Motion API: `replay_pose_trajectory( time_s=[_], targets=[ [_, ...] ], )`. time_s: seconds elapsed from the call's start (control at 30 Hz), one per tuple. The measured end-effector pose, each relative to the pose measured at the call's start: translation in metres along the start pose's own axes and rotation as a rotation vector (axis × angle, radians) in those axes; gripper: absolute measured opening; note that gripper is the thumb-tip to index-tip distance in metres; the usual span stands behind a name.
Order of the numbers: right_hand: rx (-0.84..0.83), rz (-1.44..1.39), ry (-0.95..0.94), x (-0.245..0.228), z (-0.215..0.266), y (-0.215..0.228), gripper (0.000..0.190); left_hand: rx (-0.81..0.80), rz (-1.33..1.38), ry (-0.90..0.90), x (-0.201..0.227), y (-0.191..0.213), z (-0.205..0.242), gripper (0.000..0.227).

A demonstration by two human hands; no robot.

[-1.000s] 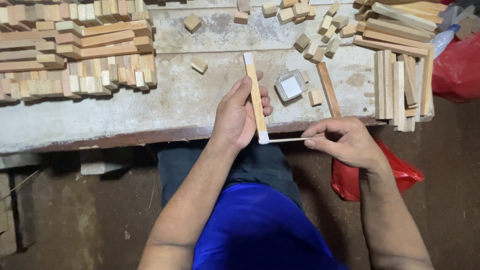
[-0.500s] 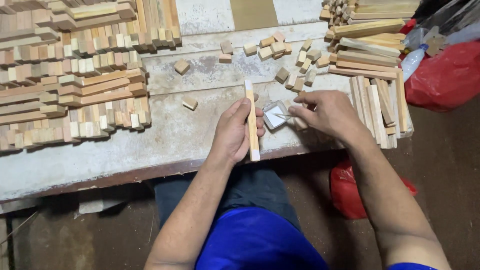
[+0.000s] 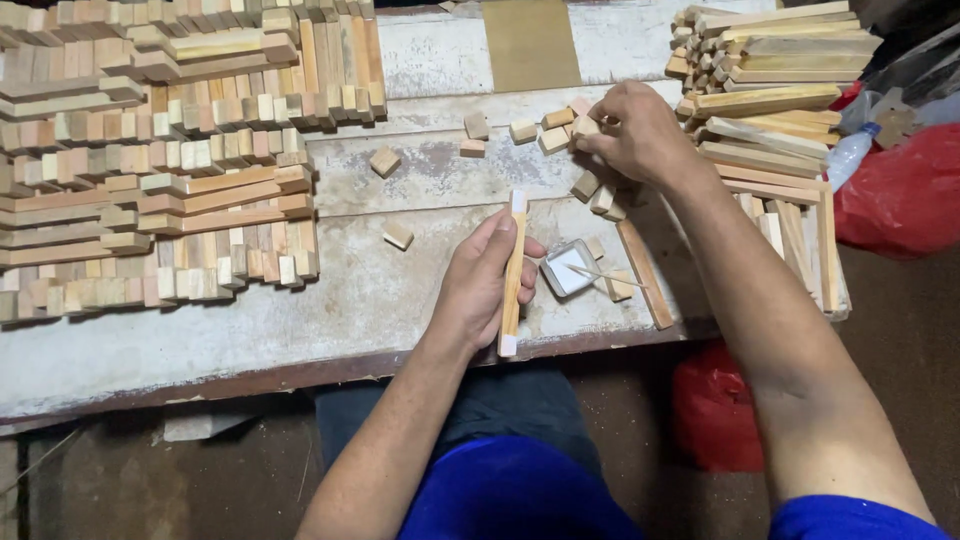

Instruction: Applying glue to small wooden blocks and assembling them into a larger structure

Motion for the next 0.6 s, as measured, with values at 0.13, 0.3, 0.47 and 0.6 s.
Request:
replay_pose_trajectory(
  time_s=[0.13,0.3,0.47,0.6],
  targets=[
    [0.219,-0.525,0.286,-0.021,0.094,-0.011,0.028,-0.031,-0.096,-0.114,-0.006,0.004,0.008,0.04],
    [0.133,-1.091,0.155,-0.044,0.158,-0.052,0.033,-0.057,-0.271,-0.159,-0.004,-0.011,0.027,0.044],
    [0.218,-1.116,0.291,-0.027,0.164,-0.115,0.03,-0.067,-0.226,-0.197,-0.01,-0.021,0.04,0.039],
    [0.254,-1.037,0.357,-0.034,0.173,-0.13,0.03,-0.055,-0.189,-0.164,-0.027,-0.021,0.051,0.042]
  ],
)
Point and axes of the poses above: each hand's wrist, its own z-axis away from the middle knuckle, its own y-axis out of the back of the hand, x = y × z, the point moved 2 cm from there along -z, towards the middle knuckle, and after that the axes turned 10 degrees about -x, right-handed, at the moved point
